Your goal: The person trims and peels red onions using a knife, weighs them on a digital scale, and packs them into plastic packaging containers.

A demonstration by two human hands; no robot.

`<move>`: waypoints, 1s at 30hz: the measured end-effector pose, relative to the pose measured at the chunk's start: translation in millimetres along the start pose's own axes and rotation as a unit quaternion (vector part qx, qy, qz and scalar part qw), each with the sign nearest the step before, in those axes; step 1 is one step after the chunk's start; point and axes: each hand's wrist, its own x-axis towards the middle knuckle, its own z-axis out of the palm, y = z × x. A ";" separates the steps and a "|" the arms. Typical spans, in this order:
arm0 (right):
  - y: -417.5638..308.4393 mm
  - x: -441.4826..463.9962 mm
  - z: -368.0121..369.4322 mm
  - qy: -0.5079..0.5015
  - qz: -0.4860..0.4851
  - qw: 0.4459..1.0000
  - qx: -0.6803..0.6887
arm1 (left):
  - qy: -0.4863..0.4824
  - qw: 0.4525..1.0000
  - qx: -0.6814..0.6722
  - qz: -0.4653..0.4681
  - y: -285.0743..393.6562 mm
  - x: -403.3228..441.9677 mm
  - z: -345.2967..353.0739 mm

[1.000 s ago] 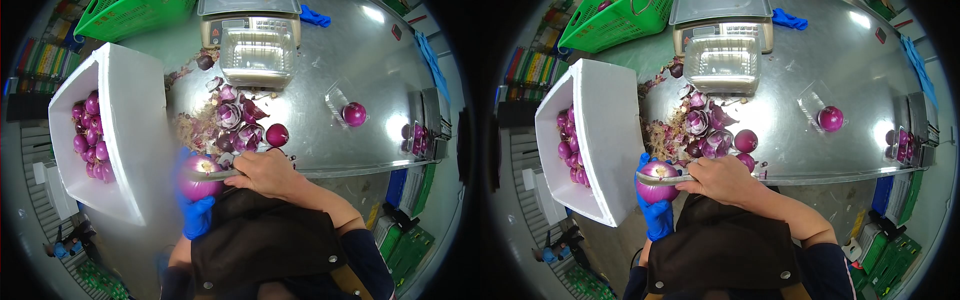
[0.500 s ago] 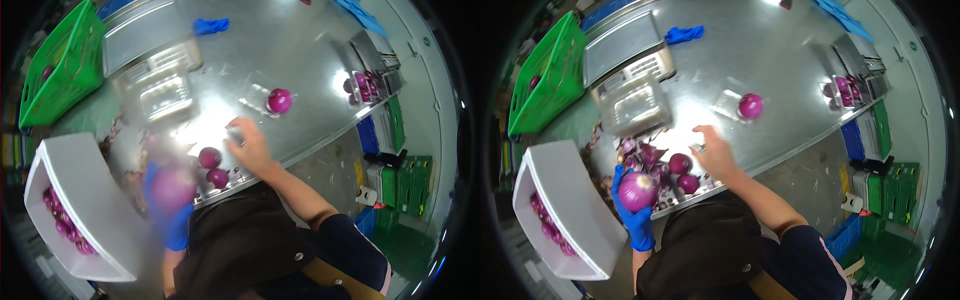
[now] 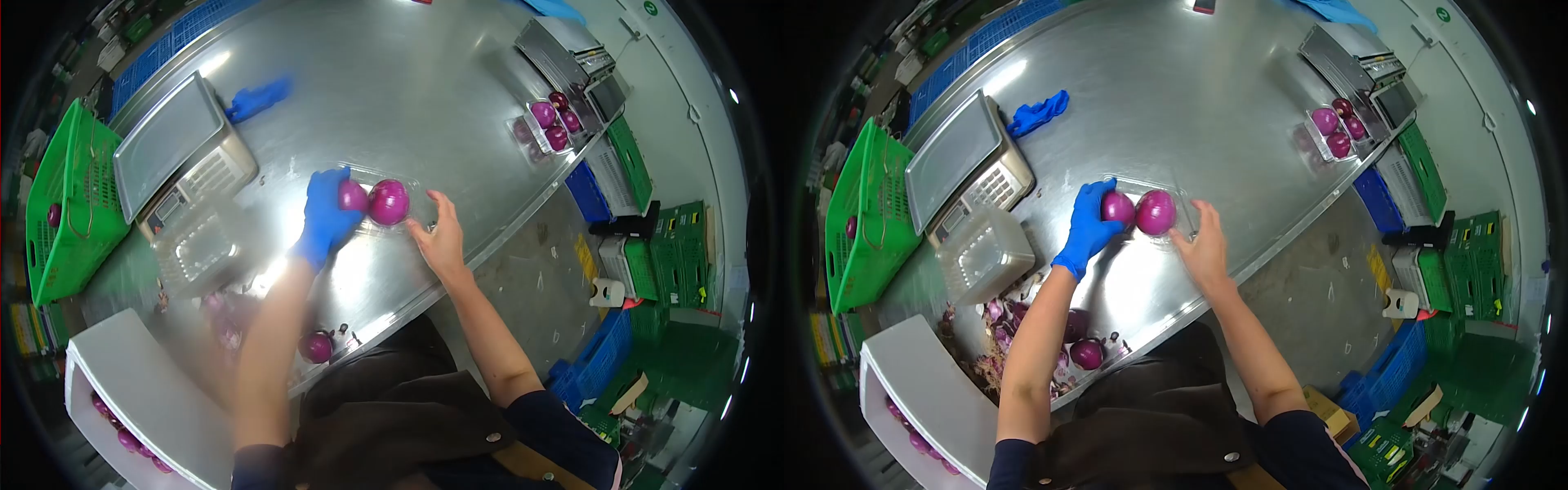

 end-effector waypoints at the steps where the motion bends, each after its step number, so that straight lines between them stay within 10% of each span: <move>1: -0.6 0.3 -0.4 -0.005 -0.021 1.000 -0.007 | 0.018 1.000 -0.006 0.020 -7.1 1.9 6.5; 7: -32.2 12.0 18.2 -0.137 -0.142 0.980 -0.007 | 0.127 0.988 -0.071 0.046 -67.9 -14.5 16.6; 11: -47.9 21.7 35.5 -0.247 -0.105 0.950 -0.160 | 0.045 0.929 -0.358 -0.083 -90.9 -30.0 18.1; 22: 38.6 51.1 -58.8 -0.047 0.018 0.966 -0.253 | -0.068 0.880 -0.459 -0.106 54.9 -52.3 54.1; 30: 141.3 144.1 -151.3 0.047 0.016 0.941 -0.335 | -0.107 0.886 -0.429 -0.140 40.4 -124.0 6.2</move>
